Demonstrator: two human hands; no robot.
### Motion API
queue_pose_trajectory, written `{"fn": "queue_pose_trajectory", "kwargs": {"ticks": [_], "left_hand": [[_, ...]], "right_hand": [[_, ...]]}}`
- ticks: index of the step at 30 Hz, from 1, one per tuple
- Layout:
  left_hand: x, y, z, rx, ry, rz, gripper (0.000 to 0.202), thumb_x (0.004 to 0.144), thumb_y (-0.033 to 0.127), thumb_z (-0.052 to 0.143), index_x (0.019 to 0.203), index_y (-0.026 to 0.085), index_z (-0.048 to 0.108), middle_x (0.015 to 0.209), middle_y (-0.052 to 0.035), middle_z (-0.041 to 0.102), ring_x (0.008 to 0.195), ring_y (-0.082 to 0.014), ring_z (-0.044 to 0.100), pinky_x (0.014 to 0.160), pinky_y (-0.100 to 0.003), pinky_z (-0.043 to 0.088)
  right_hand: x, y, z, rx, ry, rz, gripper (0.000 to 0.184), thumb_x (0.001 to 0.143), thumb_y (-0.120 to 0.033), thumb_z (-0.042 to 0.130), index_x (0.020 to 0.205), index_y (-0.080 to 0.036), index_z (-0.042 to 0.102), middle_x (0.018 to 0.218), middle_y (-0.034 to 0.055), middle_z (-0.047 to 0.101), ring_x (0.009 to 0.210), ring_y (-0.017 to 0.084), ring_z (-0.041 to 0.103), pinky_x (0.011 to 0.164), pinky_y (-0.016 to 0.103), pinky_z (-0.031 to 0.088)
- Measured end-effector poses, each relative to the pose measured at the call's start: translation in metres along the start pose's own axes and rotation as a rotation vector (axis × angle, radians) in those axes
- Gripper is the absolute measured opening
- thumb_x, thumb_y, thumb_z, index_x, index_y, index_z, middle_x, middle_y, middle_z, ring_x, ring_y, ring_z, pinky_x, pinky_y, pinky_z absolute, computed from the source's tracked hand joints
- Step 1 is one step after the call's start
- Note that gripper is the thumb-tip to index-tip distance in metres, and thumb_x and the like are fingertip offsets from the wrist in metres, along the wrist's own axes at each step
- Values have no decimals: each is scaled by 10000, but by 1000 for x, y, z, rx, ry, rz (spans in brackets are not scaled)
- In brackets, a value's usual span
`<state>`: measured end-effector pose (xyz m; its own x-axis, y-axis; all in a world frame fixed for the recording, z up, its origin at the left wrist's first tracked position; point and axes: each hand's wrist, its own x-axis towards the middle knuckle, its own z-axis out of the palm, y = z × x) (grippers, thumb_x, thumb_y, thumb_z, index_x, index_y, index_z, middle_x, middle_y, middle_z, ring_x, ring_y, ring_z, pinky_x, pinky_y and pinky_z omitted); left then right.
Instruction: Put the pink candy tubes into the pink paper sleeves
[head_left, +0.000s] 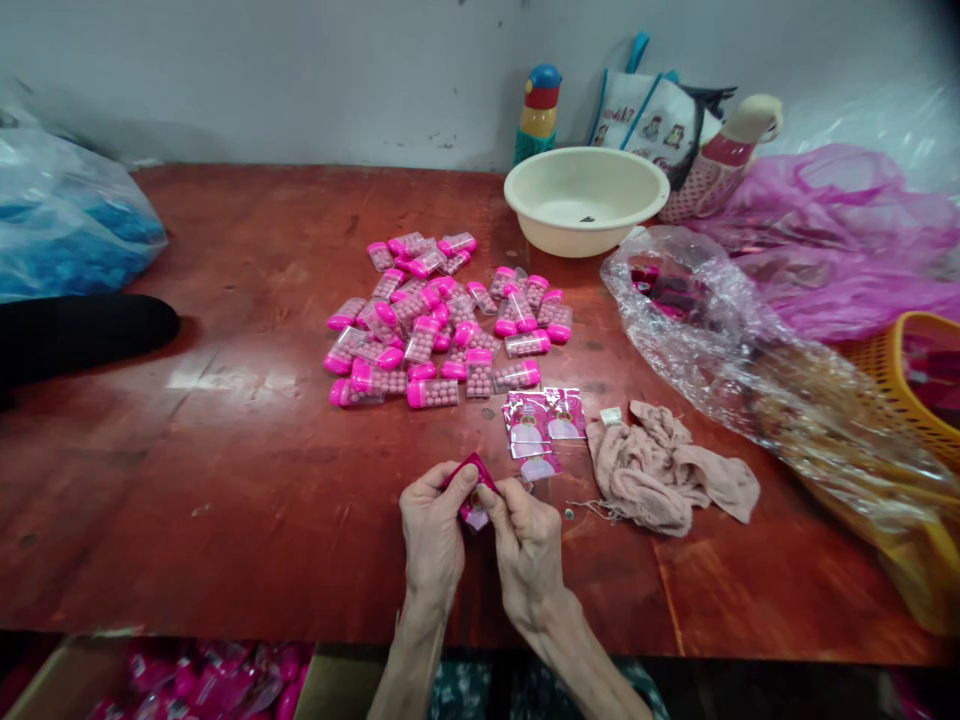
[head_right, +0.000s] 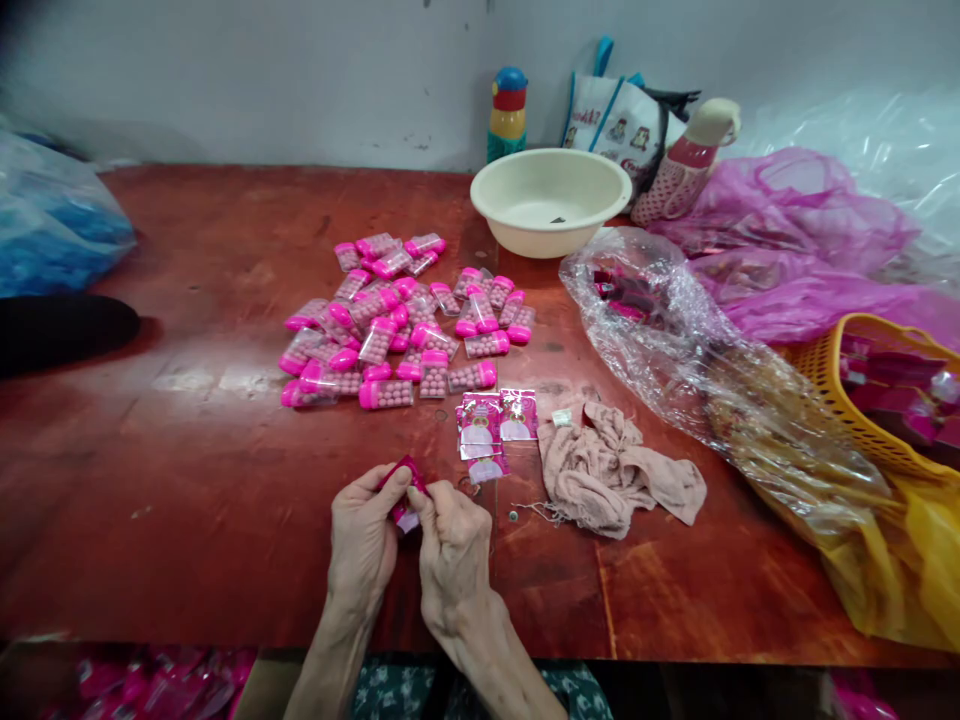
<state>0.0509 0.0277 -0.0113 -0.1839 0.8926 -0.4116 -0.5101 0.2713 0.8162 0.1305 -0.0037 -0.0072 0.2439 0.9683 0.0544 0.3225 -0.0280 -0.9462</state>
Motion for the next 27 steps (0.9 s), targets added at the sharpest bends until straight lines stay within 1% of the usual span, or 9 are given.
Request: {"fn": "queue_pose_trajectory", "kwargs": {"ticks": [3,8,12,15,19,21,23,25,27], "left_hand": [[2,2,0,-21,3,-6,108,570,188,777,589,144,680,529,30,621,465,-52,517,474,-147,419],[5,5,-4,-32,-11,12,113,547,166,786,601,150,687,564,21,641,511,-72,549,517,-167,454],[3,8,-6,-6,-53,12,90,562,135,773,590,142,688,519,26,602,476,-68,515,478,-164,429],[2,11,-8,0,-50,4,101,564,143,769,562,137,669,509,31,576,462,-64,497,461,-165,413],[6,14,-11,2,-30,-2,193,550,162,777,467,129,605,505,24,574,469,-65,500,457,-165,405],[8,16,-12,11,-18,1,152,535,155,786,502,125,641,520,13,606,487,-75,525,487,-176,430],[10,18,-13,8,7,13,121,526,155,796,581,131,691,555,6,647,520,-85,557,538,-189,460],[10,19,-13,-9,43,29,144,512,160,809,614,146,708,576,12,669,544,-82,576,570,-186,471],[11,19,-13,-32,79,33,171,484,158,822,612,153,708,582,19,678,550,-71,582,584,-176,473]], "right_hand": [[1,-3,-2,9,-14,40,314,889,-288,464,625,-171,589,551,-17,518,507,114,471,501,216,344],[11,-5,-9,77,-50,131,163,824,-290,590,867,-160,678,739,27,668,660,150,590,600,222,454],[10,-7,-7,109,-93,150,258,858,-305,546,675,-145,633,565,-9,599,526,116,530,504,198,421],[-1,-9,2,66,-72,117,302,895,-299,487,657,-151,599,571,-14,553,516,105,498,493,200,389],[-8,-9,7,-5,-107,38,362,924,-314,430,646,-169,612,543,-18,514,466,106,470,453,213,361],[0,-7,1,-34,-96,2,343,931,-336,409,756,-177,657,645,21,596,574,146,545,541,243,429],[15,-2,-9,-148,-19,-52,336,934,-360,384,997,-172,654,919,102,654,872,234,579,777,354,459],[33,8,-19,-472,114,-148,424,919,-384,395,1214,-122,552,1179,182,567,1141,334,443,955,509,344],[47,22,-26,-742,170,-167,502,899,-368,432,1296,-62,469,1323,247,436,1256,400,311,1004,608,222]]}}
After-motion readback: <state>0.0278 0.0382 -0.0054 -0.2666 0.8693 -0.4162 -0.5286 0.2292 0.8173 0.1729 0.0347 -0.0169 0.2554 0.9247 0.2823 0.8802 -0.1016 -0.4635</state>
